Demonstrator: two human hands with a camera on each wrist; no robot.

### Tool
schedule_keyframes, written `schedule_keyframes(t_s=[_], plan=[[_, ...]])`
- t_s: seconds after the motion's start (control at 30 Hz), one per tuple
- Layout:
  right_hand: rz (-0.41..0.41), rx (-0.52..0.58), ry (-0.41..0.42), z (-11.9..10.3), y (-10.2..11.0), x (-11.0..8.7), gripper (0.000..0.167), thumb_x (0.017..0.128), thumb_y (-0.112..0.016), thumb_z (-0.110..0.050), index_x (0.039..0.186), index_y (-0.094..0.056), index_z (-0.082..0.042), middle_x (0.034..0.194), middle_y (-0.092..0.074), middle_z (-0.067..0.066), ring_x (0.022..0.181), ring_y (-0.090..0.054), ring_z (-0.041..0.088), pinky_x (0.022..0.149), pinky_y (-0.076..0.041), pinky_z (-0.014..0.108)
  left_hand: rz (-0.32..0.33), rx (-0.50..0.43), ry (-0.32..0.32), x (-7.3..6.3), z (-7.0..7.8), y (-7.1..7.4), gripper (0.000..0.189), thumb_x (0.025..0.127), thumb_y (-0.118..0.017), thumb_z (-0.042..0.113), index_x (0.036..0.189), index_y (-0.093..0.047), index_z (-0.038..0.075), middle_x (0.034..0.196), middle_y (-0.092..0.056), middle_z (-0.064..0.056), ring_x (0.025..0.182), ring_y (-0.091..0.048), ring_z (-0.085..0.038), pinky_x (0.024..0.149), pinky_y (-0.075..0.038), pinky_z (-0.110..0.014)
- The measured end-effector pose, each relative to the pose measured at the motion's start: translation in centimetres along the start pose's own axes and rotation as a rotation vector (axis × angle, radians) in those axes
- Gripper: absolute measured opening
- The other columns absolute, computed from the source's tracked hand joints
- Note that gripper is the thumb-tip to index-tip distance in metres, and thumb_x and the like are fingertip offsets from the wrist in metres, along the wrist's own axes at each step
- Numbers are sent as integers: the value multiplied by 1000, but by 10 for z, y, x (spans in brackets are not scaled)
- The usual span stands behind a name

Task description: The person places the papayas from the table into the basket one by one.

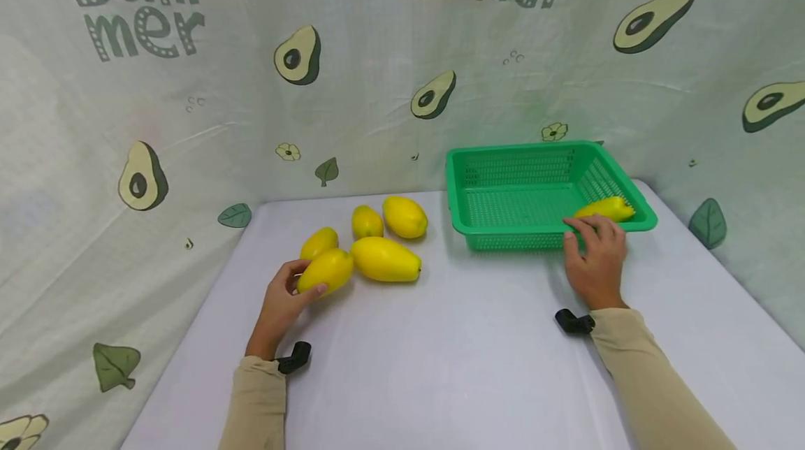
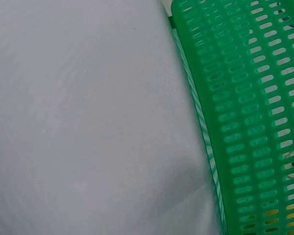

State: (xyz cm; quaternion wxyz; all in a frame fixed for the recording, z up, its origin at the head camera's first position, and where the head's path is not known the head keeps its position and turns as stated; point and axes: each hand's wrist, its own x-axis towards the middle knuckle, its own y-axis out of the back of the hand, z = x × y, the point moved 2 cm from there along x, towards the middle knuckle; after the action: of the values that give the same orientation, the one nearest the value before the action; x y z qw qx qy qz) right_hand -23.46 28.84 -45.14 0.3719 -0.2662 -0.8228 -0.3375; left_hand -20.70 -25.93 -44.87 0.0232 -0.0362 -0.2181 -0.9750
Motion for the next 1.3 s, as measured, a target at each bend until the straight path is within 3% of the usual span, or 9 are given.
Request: schedule_keyframes(t_s=[0.47, 0.63, 0.9, 1.17, 1.3], plan=[[-4, -9, -7, 4, -2, -1, 29, 96, -55, -16, 113, -71, 1, 116, -56, 23, 121, -40, 45, 98, -26, 61, 61, -5, 3, 3, 3, -4, 69, 91, -76, 32, 147, -43, 9, 148, -44, -9, 123, -48, -25, 92, -43, -15], [-2, -3, -8, 4, -1, -1, 28, 97, -55, -15, 113, -71, 1, 117, -56, 22, 122, -40, 44, 99, -26, 59, 76, -37, -7, 7, 6, -6, 68, 92, -75, 33, 148, -43, 10, 150, -43, -7, 129, -45, -24, 99, -41, -16], [7, 11, -3, 1, -1, 2, 26, 96, -57, -13, 113, -71, 0, 117, -57, 22, 122, -41, 44, 99, -26, 60, 115, -128, -65, 12, 34, -4, 70, 92, -73, 39, 148, -44, 10, 145, -47, -7, 127, -47, -24, 100, -44, -18], [-1, -1, -9, 2, 0, 3, 27, 96, -57, -13, 114, -71, 1, 117, -57, 23, 122, -40, 44, 100, -26, 60, 86, -125, -19, 29, 49, -3, 76, 88, -73, 50, 148, -44, 12, 145, -47, -5, 127, -47, -24, 111, -38, -37], [-1, 4, -20, 1, -1, 1, 25, 95, -58, -10, 114, -72, 0, 116, -58, 21, 122, -41, 44, 98, -26, 62, 49, -155, -5, 35, 55, -12, 75, 88, -74, 49, 146, -45, 11, 143, -48, -7, 124, -49, -26, 105, -45, -32]])
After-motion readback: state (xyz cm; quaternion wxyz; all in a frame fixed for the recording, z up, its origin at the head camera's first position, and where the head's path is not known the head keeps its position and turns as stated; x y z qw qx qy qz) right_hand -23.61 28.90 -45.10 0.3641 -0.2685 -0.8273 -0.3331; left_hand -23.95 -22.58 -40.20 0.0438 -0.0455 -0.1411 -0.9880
